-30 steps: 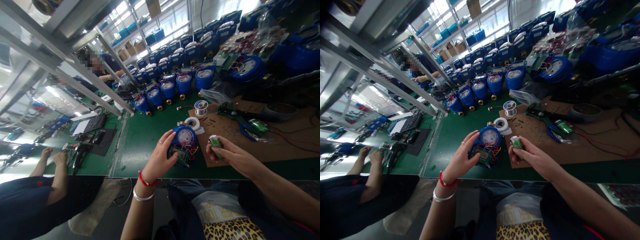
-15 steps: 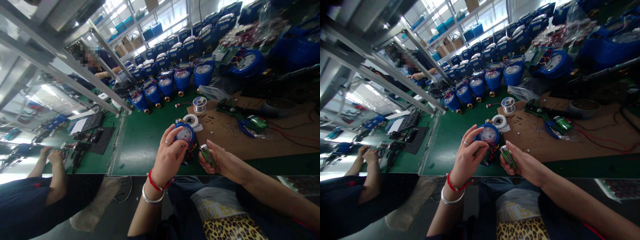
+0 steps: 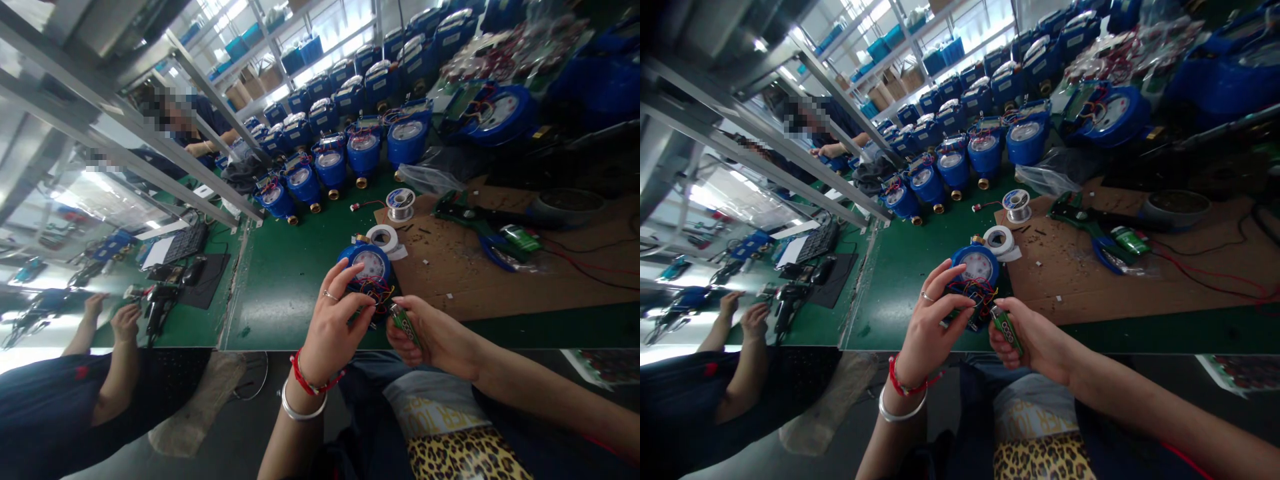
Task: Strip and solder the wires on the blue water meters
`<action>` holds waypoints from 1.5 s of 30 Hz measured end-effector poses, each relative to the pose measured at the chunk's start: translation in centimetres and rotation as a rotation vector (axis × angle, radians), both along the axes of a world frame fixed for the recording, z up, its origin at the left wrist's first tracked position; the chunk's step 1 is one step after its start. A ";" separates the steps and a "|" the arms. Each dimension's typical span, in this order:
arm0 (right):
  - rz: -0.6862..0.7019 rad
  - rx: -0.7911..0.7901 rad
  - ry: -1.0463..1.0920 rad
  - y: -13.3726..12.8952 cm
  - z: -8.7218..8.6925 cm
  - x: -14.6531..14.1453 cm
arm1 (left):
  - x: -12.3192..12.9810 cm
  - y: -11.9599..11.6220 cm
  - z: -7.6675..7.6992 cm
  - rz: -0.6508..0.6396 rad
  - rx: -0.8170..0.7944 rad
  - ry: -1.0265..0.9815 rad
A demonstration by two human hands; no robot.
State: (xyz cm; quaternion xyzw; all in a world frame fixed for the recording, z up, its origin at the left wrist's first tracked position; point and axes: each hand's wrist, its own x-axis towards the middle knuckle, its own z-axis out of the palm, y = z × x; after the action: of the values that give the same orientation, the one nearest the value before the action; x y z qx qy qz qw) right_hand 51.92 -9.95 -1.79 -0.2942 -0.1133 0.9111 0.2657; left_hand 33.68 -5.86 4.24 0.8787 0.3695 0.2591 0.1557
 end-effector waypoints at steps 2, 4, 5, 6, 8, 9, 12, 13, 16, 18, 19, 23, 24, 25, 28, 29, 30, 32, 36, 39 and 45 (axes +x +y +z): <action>-0.003 -0.017 0.003 0.2 0.2 0.0 | -0.1 0.0 0.0 -0.006 -0.005 -0.002; 0.000 -0.035 0.004 0.5 0.3 0.0 | -0.1 0.0 0.0 -0.008 -0.009 -0.014; 0.001 -0.043 0.003 0.6 0.4 -0.1 | -0.1 0.0 0.0 -0.008 -0.013 -0.019; 0.003 -0.050 0.000 0.6 0.5 -0.1 | -0.2 0.0 -0.1 -0.008 -0.016 -0.025; 0.006 -0.060 -0.004 0.7 0.6 -0.3 | -0.2 0.1 -0.1 -0.004 -0.018 -0.037; 0.004 -0.064 -0.005 0.8 0.6 -0.3 | -0.2 0.1 -0.2 0.000 -0.016 -0.044; -0.003 -0.084 0.006 0.9 0.6 -0.5 | -0.2 0.1 -0.4 0.004 -0.009 -0.061; -0.003 -0.092 0.009 1.0 0.5 -0.6 | -0.2 0.1 -0.4 0.005 -0.006 -0.065; 0.006 -0.111 0.010 1.1 0.5 -0.7 | -0.2 0.0 -0.5 0.017 -0.002 -0.080; 0.008 -0.117 0.009 1.1 0.6 -0.7 | -0.2 0.0 -0.5 0.033 0.000 -0.094; 0.005 -0.117 0.008 1.0 0.7 -0.7 | -0.2 0.0 -0.5 0.042 0.002 -0.100; -0.009 -0.123 0.001 0.8 0.9 -0.7 | -0.2 -0.1 -0.5 0.069 0.016 -0.084; -0.012 -0.125 0.001 0.8 0.9 -0.7 | -0.2 -0.2 -0.5 0.072 0.020 -0.075; -0.013 -0.128 0.004 0.7 0.9 -0.7 | -0.2 -0.2 -0.5 0.072 0.023 -0.066; -0.017 -0.131 0.016 0.7 0.7 -0.7 | -0.3 -0.2 -0.4 0.066 0.037 -0.052; -0.020 -0.131 0.016 0.7 0.7 -0.6 | -0.3 -0.2 -0.4 0.063 0.043 -0.051; -0.023 -0.131 0.016 0.7 0.6 -0.6 | -0.3 -0.2 -0.4 0.060 0.048 -0.050; -0.028 -0.129 0.021 0.7 0.6 -0.6 | -0.3 -0.1 -0.4 0.057 0.055 -0.049; -0.037 -0.120 0.028 0.7 0.8 -0.5 | -0.2 -0.1 -0.4 0.055 0.062 -0.041; -0.041 -0.120 0.024 0.7 1.0 -0.5 | -0.2 0.0 -0.4 0.054 0.070 -0.039; -0.034 -0.123 0.025 0.6 0.9 -0.6 | -0.3 0.0 -0.4 0.057 0.069 -0.023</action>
State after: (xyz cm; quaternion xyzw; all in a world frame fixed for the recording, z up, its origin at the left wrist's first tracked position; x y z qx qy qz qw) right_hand 51.36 -9.34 -0.85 -0.3003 -0.0487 0.9154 0.2638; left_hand 33.41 -5.91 3.88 0.8697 0.3833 0.2859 0.1222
